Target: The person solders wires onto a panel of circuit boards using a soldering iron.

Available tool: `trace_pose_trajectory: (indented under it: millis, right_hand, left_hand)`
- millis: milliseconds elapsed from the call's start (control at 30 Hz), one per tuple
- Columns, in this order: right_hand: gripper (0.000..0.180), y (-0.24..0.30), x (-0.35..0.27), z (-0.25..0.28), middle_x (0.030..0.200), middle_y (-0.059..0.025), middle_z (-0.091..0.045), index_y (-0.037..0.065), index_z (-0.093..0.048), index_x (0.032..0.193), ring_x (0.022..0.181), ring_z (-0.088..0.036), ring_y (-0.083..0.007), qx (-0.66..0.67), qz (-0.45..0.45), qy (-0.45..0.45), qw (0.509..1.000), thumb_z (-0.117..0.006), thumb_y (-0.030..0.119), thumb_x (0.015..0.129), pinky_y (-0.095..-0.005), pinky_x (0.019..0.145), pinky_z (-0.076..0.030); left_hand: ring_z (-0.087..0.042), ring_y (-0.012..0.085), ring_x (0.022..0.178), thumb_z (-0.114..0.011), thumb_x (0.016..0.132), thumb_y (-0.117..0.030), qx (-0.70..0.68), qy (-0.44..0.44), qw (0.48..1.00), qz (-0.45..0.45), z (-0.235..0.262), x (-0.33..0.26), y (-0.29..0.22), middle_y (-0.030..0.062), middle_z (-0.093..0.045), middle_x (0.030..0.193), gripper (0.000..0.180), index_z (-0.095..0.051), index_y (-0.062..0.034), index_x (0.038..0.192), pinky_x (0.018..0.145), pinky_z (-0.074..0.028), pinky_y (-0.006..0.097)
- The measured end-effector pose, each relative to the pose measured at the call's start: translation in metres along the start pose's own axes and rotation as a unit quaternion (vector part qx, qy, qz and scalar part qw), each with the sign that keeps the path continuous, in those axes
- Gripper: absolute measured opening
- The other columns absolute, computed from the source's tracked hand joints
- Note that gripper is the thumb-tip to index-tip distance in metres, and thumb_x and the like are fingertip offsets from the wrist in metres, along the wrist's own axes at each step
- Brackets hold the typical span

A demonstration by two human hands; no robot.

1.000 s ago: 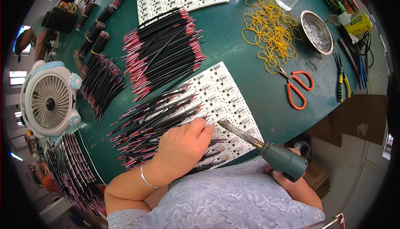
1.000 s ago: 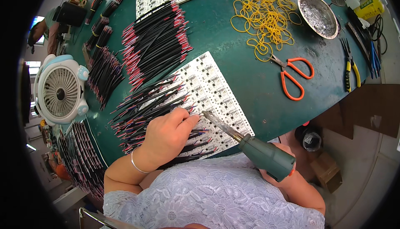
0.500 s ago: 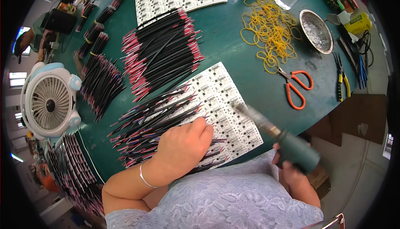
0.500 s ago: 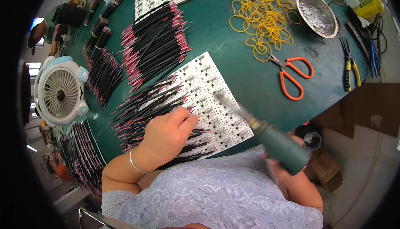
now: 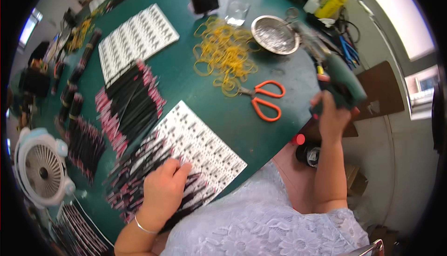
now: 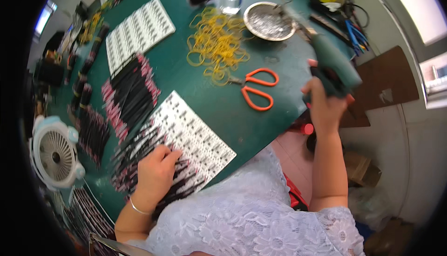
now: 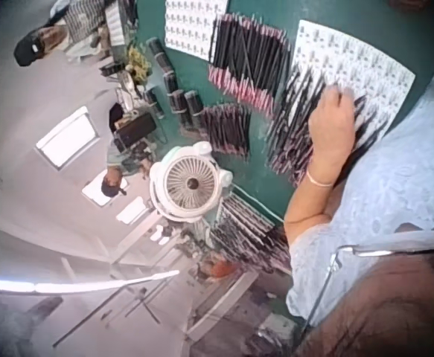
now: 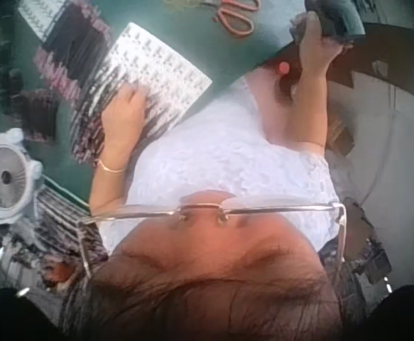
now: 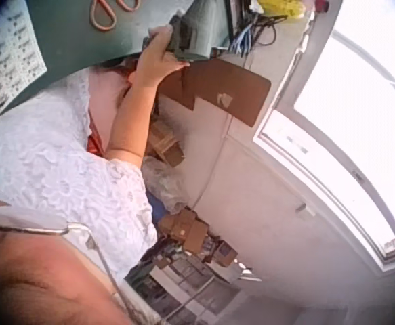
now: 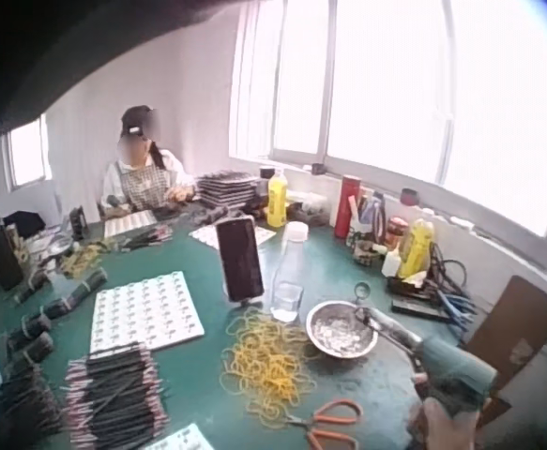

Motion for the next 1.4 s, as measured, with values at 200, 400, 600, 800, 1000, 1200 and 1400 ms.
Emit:
trace_pose_trajectory:
  millis: [200,400,600,800,1000,1200,1400]
  right_hand:
    - [0.075,-0.007,-0.122,-0.016,0.115,-0.0121,-0.065,-0.005,-0.041,0.138,0.069,-0.063,-0.0158,0.212,-0.149,0.257,0.931,-0.065,0.047,0.089,-0.0312,0.068,-0.051]
    - [0.068,-0.009,-0.183,-0.041,0.087,-0.0108,-0.069,-0.002,-0.053,0.126,0.062,-0.063,-0.0198,0.093,-0.226,0.392,0.887,-0.064,0.053,0.089,-0.0332,0.068,-0.051]
    - [0.018,0.014,-0.17,-0.058,0.086,-0.0113,-0.068,0.0,-0.067,0.098,0.07,-0.068,-0.0248,0.038,-0.057,0.489,0.87,-0.065,0.01,0.084,-0.0337,0.066,-0.054]
    - [0.027,0.007,-0.176,-0.058,0.07,-0.0075,-0.065,0.0,-0.065,0.092,0.059,-0.062,-0.0203,0.006,-0.024,0.463,0.886,-0.064,0.026,0.086,-0.0316,0.059,-0.05]
    - [0.018,0.007,-0.176,-0.062,0.076,-0.0086,-0.065,0.002,-0.067,0.09,0.065,-0.064,-0.0228,-0.001,-0.041,0.508,0.86,-0.066,0.018,0.081,-0.0317,0.061,-0.051]
    - [0.028,0.009,-0.176,-0.062,0.069,-0.0053,-0.063,0.003,-0.065,0.086,0.056,-0.06,-0.0176,-0.017,0.007,0.487,0.873,-0.063,0.031,0.089,-0.0303,0.056,-0.049]
    - [0.032,0.016,-0.164,-0.046,0.071,-0.0078,-0.064,0.001,-0.065,0.1,0.063,-0.061,-0.0173,-0.003,0.014,0.423,0.906,-0.066,0.031,0.089,-0.0306,0.058,-0.048]
  left_hand:
    - [-0.06,0.022,0.065,-0.067,0.073,-0.001,-0.052,-0.045,0.998,0.002,0.007,-0.004,0.004,0.0057,-0.059,0.083,0.024,-0.071,-0.006,0.096,0.053,-0.048,0.033]
    - [-0.061,0.0201,0.067,-0.067,0.072,-0.004,-0.043,-0.053,0.998,-0.01,0.001,-0.01,0.007,0.0046,-0.059,0.085,0.026,-0.07,-0.0069,0.098,0.052,-0.048,0.031]
    - [-0.061,0.0194,0.068,-0.066,0.074,-0.005,-0.048,-0.049,0.998,-0.005,0.001,-0.013,0.008,0.0047,-0.059,0.087,0.025,-0.07,-0.007,0.099,0.053,-0.048,0.03]
    - [-0.061,0.0187,0.071,-0.066,0.076,-0.009,-0.017,-0.014,1.0,-0.009,0.002,-0.01,0.003,0.0036,-0.059,0.091,0.024,-0.069,-0.0081,0.1,0.056,-0.048,0.031]
    - [-0.06,0.0179,0.073,-0.064,0.078,-0.011,0.005,0.009,1.0,-0.016,0.002,-0.008,0.002,0.0029,-0.059,0.093,0.025,-0.068,-0.0086,0.102,0.057,-0.047,0.03]
    - [-0.06,0.0177,0.072,-0.062,0.079,-0.011,0.015,0.028,0.999,-0.018,0.0,-0.005,0.0,0.003,-0.058,0.093,0.024,-0.067,-0.0086,0.102,0.057,-0.047,0.03]
    - [-0.06,0.0178,0.072,-0.062,0.078,-0.01,0.019,0.035,0.999,-0.011,0.0,-0.007,-0.002,0.0032,-0.057,0.093,0.024,-0.067,-0.0082,0.102,0.058,-0.047,0.03]
Point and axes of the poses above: each hand's wrist, its own x-axis towards the middle knuckle, its own z-axis out of the back of the hand, y = z × x, the point moved 8 cm from there along x, towards the middle knuckle
